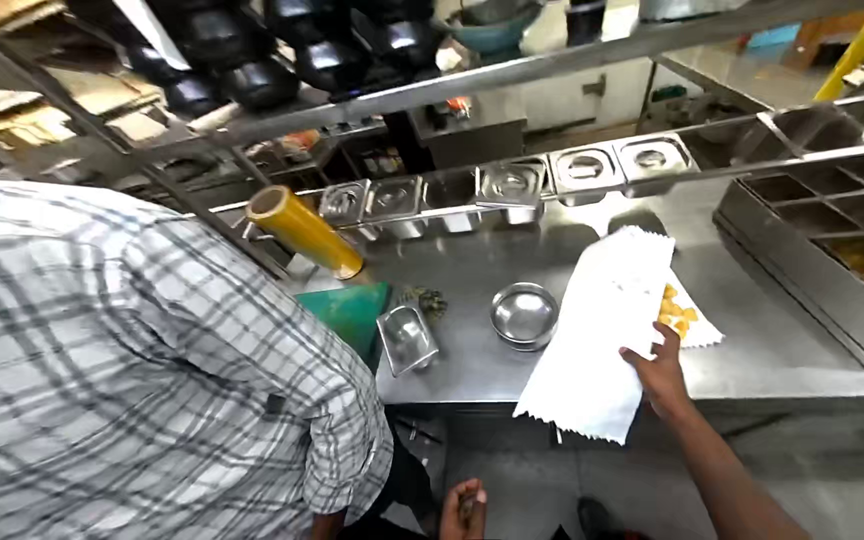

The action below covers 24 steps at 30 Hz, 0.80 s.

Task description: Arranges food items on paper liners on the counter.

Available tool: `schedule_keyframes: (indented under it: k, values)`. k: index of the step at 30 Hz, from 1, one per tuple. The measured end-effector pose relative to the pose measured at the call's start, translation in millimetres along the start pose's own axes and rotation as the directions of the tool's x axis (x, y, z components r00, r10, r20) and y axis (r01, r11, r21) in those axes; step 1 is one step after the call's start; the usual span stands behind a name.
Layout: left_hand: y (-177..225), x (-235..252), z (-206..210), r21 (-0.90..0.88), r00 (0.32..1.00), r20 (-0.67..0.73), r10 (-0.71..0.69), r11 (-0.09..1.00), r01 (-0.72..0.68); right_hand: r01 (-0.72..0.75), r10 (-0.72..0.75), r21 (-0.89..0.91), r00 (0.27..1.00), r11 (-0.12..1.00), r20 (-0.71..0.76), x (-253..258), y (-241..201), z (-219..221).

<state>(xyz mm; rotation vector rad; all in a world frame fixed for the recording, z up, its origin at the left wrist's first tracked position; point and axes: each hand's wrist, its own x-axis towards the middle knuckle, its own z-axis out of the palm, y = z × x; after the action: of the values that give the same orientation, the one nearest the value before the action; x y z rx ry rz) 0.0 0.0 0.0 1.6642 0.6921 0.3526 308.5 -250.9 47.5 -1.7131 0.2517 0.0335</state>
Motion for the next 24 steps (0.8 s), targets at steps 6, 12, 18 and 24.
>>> schedule_keyframes:
  k: [6, 12, 18, 24]
  values:
    - [87, 88, 48, 0.213, 0.961, 0.096, 0.259, 0.938, -0.274, 0.123, -0.111, -0.12, 0.988, 0.985, 0.105, 36, -12, -27]
    - [138, 160, 99, 0.697, 0.9, 0.294, 0.321, 0.572, -0.432, 0.597, -0.507, -0.103, 0.75, 0.796, 0.425, 27, -79, -93]
    - [197, 138, 131, 0.086, 0.918, 0.395, -0.034, 0.996, 0.0, 0.869, -0.74, 0.144, 0.304, 0.474, 0.6, 3, -147, -116]
    - [228, 100, 127, -0.335, 0.933, 0.343, 0.108, 0.942, 0.014, 0.869, -0.766, 0.245, 0.208, 0.431, 0.609, -13, -138, -83]
